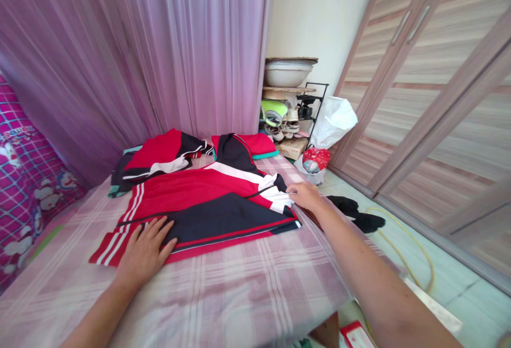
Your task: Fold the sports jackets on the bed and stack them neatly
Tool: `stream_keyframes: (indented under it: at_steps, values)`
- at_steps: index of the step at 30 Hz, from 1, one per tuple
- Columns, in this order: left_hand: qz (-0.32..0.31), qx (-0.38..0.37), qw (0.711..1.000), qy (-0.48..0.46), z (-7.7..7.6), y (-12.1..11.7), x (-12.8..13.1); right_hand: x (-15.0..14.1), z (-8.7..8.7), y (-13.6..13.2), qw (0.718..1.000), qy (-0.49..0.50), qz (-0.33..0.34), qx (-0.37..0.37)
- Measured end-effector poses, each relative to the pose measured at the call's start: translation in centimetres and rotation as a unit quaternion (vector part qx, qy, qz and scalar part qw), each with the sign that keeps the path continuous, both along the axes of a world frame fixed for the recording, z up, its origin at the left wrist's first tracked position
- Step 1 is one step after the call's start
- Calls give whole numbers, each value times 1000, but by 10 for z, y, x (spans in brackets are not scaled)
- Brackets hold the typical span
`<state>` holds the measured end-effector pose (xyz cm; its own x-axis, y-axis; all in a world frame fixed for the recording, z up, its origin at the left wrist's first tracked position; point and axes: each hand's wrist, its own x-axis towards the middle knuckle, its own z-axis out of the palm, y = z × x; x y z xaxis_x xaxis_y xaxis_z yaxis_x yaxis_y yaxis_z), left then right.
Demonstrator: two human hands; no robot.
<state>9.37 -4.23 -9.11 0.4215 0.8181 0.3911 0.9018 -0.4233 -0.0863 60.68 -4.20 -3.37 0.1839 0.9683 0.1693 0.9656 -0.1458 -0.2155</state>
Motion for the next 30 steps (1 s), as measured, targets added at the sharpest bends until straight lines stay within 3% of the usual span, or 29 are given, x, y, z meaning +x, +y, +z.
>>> stream_keyframes:
  at_steps: [4, 9, 11, 15, 19, 24, 27, 30]
  values:
    - [4, -2, 1000, 4, 1, 0, 1, -24, 5, -14, 994, -47, -26, 93]
    - [5, -2, 1000, 3, 2, 0, 1, -64, -20, -34, 983, -29, 159, 88]
    - [1, 0, 1000, -3, 1, 1, 1, -68, -30, -38, 986, -31, 148, 74]
    - [4, -7, 1000, -15, 1, 1, 1, -64, -37, -43, 994, -43, 63, 82]
    - [6, -18, 1000, -13, 4, 0, 2, -68, -34, -47, 993, -57, 67, 73]
    - [10, -17, 1000, -9, 5, -1, 4, -79, -22, -47, 995, -71, 10, 70]
    - [5, -14, 1000, -15, 4, -2, 5, -88, -19, -40, 991, -53, 69, 104]
    - [8, -23, 1000, -13, 6, -3, 6, -95, -29, -35, 985, -43, 138, 94]
